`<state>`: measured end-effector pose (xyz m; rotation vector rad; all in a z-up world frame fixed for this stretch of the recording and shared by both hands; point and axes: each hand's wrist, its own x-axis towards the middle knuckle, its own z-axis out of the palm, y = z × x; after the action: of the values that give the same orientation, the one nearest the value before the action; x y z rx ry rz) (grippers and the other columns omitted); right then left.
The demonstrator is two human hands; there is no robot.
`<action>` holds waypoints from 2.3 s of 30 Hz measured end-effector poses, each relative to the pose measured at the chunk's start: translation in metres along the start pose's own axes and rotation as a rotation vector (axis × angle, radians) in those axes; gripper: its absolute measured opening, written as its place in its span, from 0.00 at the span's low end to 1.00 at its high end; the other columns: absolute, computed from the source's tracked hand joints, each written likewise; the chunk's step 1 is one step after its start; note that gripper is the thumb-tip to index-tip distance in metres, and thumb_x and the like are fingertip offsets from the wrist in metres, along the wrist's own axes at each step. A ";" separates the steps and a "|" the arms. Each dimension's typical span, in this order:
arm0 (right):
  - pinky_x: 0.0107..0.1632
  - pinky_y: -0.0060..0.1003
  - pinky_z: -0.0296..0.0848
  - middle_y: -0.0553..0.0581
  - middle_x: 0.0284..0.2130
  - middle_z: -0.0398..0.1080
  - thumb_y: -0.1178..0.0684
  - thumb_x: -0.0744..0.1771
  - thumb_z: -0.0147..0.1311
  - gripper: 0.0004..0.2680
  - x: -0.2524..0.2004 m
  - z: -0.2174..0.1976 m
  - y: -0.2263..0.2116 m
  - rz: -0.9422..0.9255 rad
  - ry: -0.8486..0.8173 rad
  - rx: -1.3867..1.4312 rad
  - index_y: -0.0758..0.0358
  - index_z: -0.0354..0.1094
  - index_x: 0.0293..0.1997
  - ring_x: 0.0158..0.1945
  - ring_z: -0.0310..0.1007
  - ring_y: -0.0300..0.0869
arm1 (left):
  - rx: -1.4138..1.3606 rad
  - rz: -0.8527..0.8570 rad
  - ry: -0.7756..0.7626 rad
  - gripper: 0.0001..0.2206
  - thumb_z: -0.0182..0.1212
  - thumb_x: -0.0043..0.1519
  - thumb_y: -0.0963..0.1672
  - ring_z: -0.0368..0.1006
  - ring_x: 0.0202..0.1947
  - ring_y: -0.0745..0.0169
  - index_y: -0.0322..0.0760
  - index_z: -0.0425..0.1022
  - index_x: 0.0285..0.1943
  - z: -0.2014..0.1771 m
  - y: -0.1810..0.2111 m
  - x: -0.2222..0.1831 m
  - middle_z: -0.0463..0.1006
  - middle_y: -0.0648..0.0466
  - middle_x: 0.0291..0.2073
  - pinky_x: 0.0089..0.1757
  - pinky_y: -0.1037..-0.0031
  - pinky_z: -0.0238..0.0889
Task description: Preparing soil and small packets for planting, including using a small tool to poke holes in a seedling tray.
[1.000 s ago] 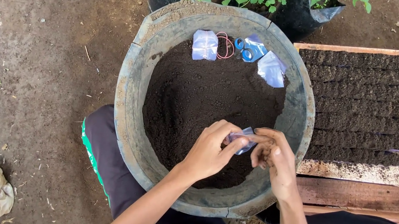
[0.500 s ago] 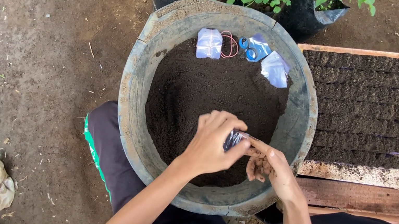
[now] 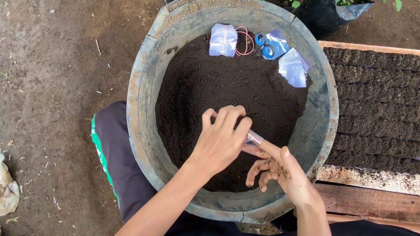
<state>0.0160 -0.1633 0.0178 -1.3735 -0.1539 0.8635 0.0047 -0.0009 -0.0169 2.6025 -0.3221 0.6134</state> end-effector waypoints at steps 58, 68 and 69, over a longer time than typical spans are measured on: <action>0.15 0.20 0.42 0.44 0.13 0.36 0.43 0.64 0.41 0.17 0.054 0.028 -0.080 -0.174 0.287 0.584 0.53 0.41 0.13 0.15 0.42 0.32 | -1.367 -0.832 -0.185 0.11 0.57 0.49 0.40 0.58 0.24 0.72 0.41 0.57 0.32 0.022 0.001 -0.012 0.57 0.57 0.22 0.26 0.81 0.55; 0.13 0.22 0.43 0.54 0.08 0.48 0.46 0.64 0.44 0.18 0.071 0.055 -0.078 -0.295 0.403 0.410 0.58 0.46 0.11 0.11 0.51 0.37 | -1.562 -0.847 -0.212 0.09 0.53 0.49 0.37 0.56 0.17 0.76 0.37 0.57 0.32 0.019 0.007 -0.010 0.53 0.60 0.18 0.19 0.86 0.50; 0.13 0.21 0.43 0.53 0.08 0.48 0.44 0.65 0.43 0.19 0.071 0.055 -0.078 -0.297 0.394 0.414 0.58 0.45 0.11 0.11 0.51 0.37 | -1.596 -0.848 -0.213 0.09 0.53 0.49 0.37 0.55 0.15 0.77 0.37 0.57 0.32 0.016 0.009 -0.009 0.54 0.59 0.17 0.18 0.86 0.49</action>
<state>0.0687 -0.0726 0.0738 -1.0696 0.1194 0.3393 0.0001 -0.0149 -0.0303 1.0236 0.2113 -0.2377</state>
